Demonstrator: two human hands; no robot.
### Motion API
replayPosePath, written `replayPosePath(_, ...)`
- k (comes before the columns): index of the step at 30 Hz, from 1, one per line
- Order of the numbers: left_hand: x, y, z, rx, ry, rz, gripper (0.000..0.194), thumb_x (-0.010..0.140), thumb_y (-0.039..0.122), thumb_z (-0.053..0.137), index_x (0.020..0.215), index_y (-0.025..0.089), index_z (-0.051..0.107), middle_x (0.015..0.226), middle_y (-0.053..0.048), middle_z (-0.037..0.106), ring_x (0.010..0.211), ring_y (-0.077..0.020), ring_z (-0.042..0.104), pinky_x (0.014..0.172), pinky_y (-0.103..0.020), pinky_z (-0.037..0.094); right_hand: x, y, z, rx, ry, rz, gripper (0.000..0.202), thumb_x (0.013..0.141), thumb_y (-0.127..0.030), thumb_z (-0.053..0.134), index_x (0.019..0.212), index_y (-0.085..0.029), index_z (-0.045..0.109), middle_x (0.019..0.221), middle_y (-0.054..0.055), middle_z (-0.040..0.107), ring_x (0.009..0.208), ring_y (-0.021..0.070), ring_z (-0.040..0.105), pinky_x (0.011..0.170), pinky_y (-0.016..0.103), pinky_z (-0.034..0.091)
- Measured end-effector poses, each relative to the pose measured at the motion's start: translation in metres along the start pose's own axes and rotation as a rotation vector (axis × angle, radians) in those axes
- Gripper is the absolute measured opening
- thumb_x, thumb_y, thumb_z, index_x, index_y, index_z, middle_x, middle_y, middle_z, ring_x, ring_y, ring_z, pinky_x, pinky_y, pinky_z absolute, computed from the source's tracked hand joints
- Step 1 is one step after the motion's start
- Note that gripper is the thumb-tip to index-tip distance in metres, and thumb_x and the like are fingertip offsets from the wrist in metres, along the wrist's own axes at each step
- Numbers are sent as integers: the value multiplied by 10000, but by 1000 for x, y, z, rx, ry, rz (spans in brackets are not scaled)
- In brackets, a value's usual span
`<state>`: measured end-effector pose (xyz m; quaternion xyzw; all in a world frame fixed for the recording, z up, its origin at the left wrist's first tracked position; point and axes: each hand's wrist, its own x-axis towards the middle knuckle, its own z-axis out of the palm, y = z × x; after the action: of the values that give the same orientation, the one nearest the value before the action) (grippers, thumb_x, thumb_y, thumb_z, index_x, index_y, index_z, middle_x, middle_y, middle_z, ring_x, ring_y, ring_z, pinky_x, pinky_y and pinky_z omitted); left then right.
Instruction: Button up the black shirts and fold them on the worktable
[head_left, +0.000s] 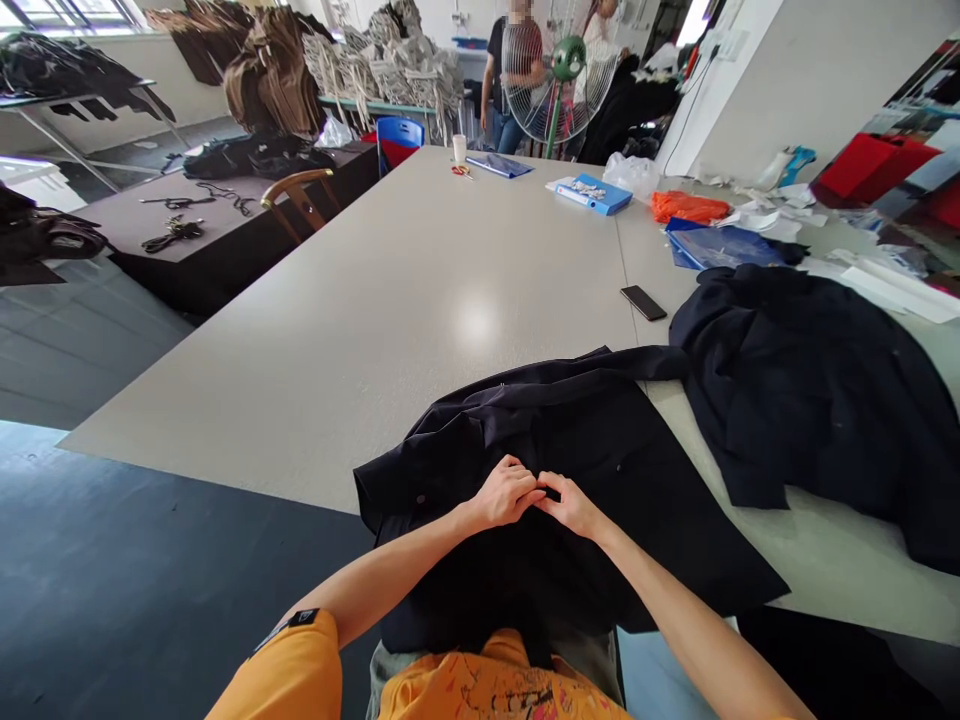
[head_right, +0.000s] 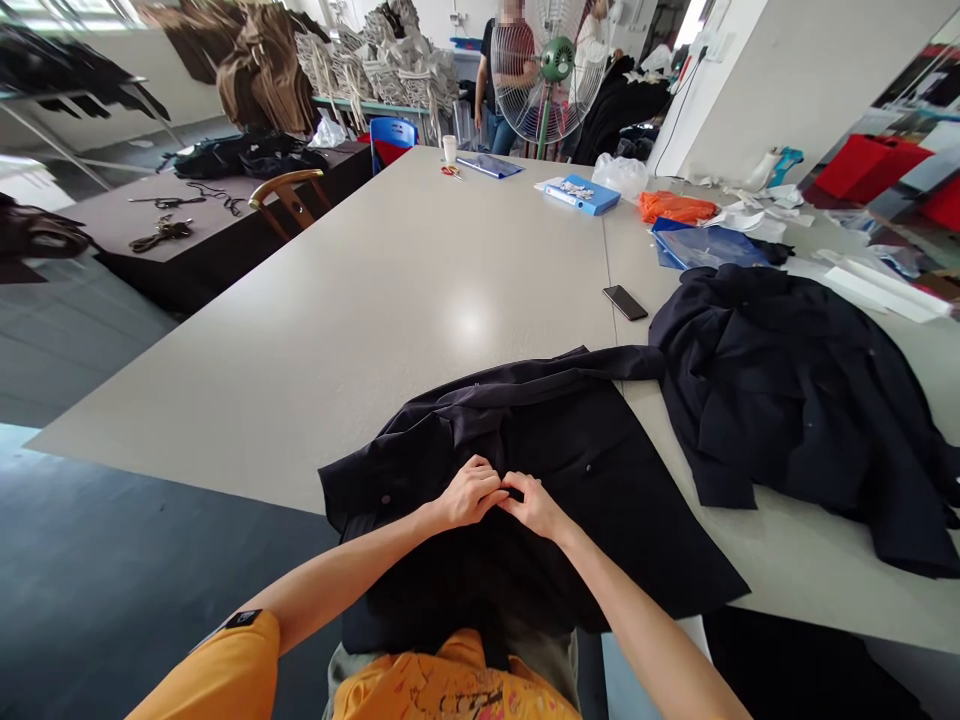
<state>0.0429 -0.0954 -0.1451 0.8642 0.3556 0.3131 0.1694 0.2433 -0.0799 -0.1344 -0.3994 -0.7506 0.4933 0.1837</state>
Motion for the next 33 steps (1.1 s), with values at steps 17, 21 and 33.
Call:
replayPosePath(17,1,4,-9,9,-68,-21,400,1058,386,369,759,181,538,703,-7,591,681,-138,545,890,-367,408,2,0,6,-66,48,-87,310,945,-437,590,741,-208,547,726,-16,552,711,164,515,722,307,385)
replayPosePath(21,2,7,-9,-10,-21,-47,403,1057,381,378,741,183,530,680,5,577,664,-127,541,941,-372,405,3,-4,1,39,9,-79,285,930,-450,603,782,-206,589,771,-4,589,750,171,545,743,302,443)
replayPosePath(33,3,3,-7,-84,-59,-103,411,1060,364,379,728,183,540,676,6,589,663,-123,573,928,-357,436,6,-10,-4,143,-35,-21,198,911,-393,613,862,-204,648,855,11,679,847,212,636,810,330,511)
